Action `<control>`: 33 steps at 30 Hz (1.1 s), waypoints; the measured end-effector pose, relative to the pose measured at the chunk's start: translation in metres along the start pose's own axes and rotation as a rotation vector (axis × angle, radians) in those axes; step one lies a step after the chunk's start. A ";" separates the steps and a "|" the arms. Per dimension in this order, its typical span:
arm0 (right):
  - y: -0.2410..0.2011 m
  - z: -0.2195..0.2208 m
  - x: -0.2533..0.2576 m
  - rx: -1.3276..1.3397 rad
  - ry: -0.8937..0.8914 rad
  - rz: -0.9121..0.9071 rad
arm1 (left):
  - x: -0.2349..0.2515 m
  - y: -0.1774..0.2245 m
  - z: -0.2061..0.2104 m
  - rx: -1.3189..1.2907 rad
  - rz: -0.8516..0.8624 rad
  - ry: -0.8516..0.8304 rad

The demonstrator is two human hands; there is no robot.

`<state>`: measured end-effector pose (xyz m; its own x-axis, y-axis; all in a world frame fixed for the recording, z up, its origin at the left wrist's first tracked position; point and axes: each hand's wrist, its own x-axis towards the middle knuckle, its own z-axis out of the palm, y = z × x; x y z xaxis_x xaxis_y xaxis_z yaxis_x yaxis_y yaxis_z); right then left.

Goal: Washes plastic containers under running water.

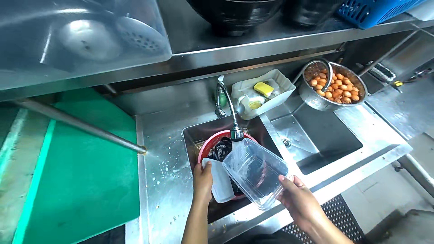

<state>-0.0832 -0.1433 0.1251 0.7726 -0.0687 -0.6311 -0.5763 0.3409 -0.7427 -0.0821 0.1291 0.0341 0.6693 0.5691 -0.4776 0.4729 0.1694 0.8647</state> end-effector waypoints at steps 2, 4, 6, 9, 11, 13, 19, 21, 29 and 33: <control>-0.003 0.001 -0.002 0.004 0.002 -0.013 | 0.000 -0.002 0.000 -0.011 -0.012 -0.010; -0.006 0.002 -0.004 0.008 0.009 -0.021 | 0.000 -0.003 0.002 -0.014 -0.014 -0.019; -0.008 0.003 -0.006 0.006 0.018 -0.032 | 0.000 -0.003 0.004 -0.003 -0.009 -0.026; -0.011 0.003 -0.007 -0.002 0.027 -0.036 | -0.001 -0.002 0.008 -0.003 -0.004 -0.042; -0.012 0.003 -0.009 -0.005 0.032 -0.039 | -0.002 -0.002 0.011 -0.023 -0.008 -0.057; -0.014 0.002 -0.009 -0.011 0.035 -0.042 | -0.003 -0.002 0.013 -0.050 -0.022 -0.081; -0.018 0.003 -0.009 -0.031 0.018 -0.070 | -0.005 -0.002 0.018 -0.094 -0.062 -0.113; -0.020 0.004 -0.008 -0.034 0.007 -0.081 | -0.004 -0.005 0.020 -0.110 -0.064 -0.114; -0.061 0.001 0.010 -0.055 0.000 -0.118 | -0.004 -0.001 0.026 -0.122 -0.109 -0.134; -0.109 0.013 0.013 -0.227 0.017 -0.329 | -0.005 -0.002 0.030 -0.145 -0.112 -0.159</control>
<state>-0.0065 -0.1697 0.2006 0.9225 -0.1555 -0.3532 -0.3442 0.0824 -0.9353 -0.0692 0.1017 0.0300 0.7047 0.4083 -0.5802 0.4696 0.3446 0.8129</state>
